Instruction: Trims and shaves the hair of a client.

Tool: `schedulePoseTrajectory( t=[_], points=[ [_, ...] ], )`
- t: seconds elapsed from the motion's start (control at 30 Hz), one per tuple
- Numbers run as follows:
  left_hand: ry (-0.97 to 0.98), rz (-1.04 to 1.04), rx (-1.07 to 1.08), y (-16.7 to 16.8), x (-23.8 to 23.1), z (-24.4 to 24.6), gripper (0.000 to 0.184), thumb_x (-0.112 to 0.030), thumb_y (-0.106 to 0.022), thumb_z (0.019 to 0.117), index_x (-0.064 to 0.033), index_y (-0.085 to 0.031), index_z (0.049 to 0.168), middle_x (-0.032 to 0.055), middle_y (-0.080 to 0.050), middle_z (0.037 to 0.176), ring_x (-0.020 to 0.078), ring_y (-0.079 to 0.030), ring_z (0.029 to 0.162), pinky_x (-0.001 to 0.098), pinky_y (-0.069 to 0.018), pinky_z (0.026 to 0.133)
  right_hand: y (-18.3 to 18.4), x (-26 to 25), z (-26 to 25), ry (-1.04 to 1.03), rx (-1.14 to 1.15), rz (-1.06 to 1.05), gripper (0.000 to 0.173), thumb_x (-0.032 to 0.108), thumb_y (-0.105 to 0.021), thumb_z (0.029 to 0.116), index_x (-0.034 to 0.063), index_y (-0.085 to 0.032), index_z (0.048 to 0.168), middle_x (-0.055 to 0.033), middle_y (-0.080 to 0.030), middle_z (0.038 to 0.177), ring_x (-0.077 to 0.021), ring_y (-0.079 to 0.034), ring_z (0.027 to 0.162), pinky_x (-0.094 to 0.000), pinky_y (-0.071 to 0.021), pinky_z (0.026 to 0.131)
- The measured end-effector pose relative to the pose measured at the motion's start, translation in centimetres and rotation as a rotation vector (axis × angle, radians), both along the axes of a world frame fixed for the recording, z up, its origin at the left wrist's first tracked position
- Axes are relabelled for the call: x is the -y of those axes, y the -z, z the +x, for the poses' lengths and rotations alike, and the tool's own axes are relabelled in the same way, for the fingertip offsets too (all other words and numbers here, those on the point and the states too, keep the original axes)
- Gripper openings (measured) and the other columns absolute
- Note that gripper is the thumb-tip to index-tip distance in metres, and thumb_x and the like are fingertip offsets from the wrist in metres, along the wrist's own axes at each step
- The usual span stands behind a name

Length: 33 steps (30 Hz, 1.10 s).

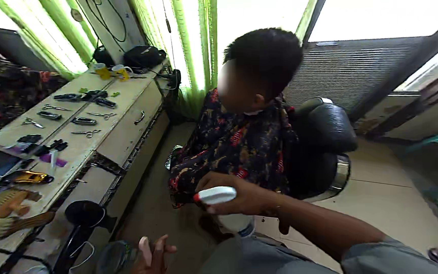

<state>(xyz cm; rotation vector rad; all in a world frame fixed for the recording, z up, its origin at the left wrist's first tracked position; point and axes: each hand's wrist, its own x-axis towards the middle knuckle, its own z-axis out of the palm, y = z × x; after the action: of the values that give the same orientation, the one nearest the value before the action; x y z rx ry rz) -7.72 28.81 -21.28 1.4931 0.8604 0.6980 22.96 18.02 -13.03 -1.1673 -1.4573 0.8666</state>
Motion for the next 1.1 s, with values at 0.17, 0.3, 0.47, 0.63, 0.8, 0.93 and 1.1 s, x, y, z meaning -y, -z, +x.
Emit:
schedulePoseTrajectory(
  t=[0.17,0.3,0.47,0.63,0.8,0.93,1.1],
  points=[
    [0.105,-0.046,0.12,0.0,6.2,5.0,0.024,-0.018,-0.051,0.1073,-0.0079,-0.074,0.111,-0.0056,-0.076,0.082,-0.0039,-0.057,0.054,0.0138,-0.0466,0.051,-3.8,13.6,9.2,0.649,0.063,-0.032,0.053,0.025,-0.073,0.0932,0.0113,-0.06,0.142,-0.0028,-0.072,0.125,-0.0162,-0.07,0.112,-0.0378,-0.0595,0.098],
    [0.094,-0.053,0.099,0.7,9.9,7.9,0.024,-0.014,-0.054,0.1056,-0.0039,-0.075,0.105,-0.0016,-0.075,0.076,-0.003,-0.054,0.05,0.0138,-0.0431,0.047,-5.0,18.8,16.4,0.931,0.161,0.044,0.06,0.014,-0.069,0.0909,0.0154,-0.053,0.148,-0.0019,-0.073,0.119,-0.0136,-0.071,0.106,-0.0349,-0.0604,0.092],
    [0.041,0.011,0.127,-0.7,15.3,14.7,0.024,-0.018,-0.055,0.1052,-0.0041,-0.075,0.106,-0.0018,-0.074,0.075,-0.0029,-0.05,0.049,0.0139,-0.041,0.046,-4.7,20.4,23.4,0.889,0.228,0.018,0.066,0.018,-0.074,0.0898,0.0209,-0.05,0.151,-0.0055,-0.07,0.123,-0.0143,-0.07,0.101,-0.0375,-0.0599,0.088],
    [-0.078,0.001,0.181,-1.6,21.8,24.2,0.024,-0.015,-0.054,0.1048,-0.0029,-0.074,0.106,0.0001,-0.074,0.075,-0.0016,-0.053,0.05,0.0141,-0.0429,0.047,-3.6,21.4,28.9,0.707,0.24,0.056,0.06,0.029,-0.078,0.0867,0.0187,-0.06,0.143,-0.0003,-0.071,0.122,-0.0074,-0.07,0.094,-0.0309,-0.0612,0.083],
    [-0.156,-0.047,0.162,-2.6,27.3,30.6,0.024,-0.015,-0.055,0.1046,-0.0015,-0.074,0.106,0.0,-0.072,0.073,-0.0015,-0.052,0.051,0.0144,-0.0423,0.048,-3.5,21.4,32.7,0.5,0.219,0.122,0.06,0.023,-0.077,0.0881,0.0165,-0.057,0.144,0.0027,-0.071,0.119,-0.003,-0.068,0.103,-0.0254,-0.058,0.09],
    [-0.249,-0.055,0.111,-3.2,29.9,31.6,0.023,-0.014,-0.055,0.1047,-0.0022,-0.074,0.104,0.0017,-0.073,0.075,-0.0018,-0.051,0.049,0.0137,-0.0406,0.047,-4.1,21.1,35.1,0.467,0.2,0.114,0.058,0.025,-0.077,0.0897,0.0185,-0.059,0.144,-0.0001,-0.069,0.128,-0.0053,-0.068,0.106,-0.0287,-0.0577,0.092],
    [-0.334,-0.048,0.087,-2.3,31.3,31.1,0.026,-0.016,-0.054,0.1052,0.0007,-0.073,0.106,0.0041,-0.072,0.074,-0.0014,-0.048,0.047,0.014,-0.0379,0.044,-3.9,20.4,38.2,0.355,0.115,0.085,0.064,0.021,-0.079,0.0891,0.0204,-0.055,0.148,0.0005,-0.069,0.127,-0.0091,-0.069,0.104,-0.0317,-0.0592,0.09]
  ],
)
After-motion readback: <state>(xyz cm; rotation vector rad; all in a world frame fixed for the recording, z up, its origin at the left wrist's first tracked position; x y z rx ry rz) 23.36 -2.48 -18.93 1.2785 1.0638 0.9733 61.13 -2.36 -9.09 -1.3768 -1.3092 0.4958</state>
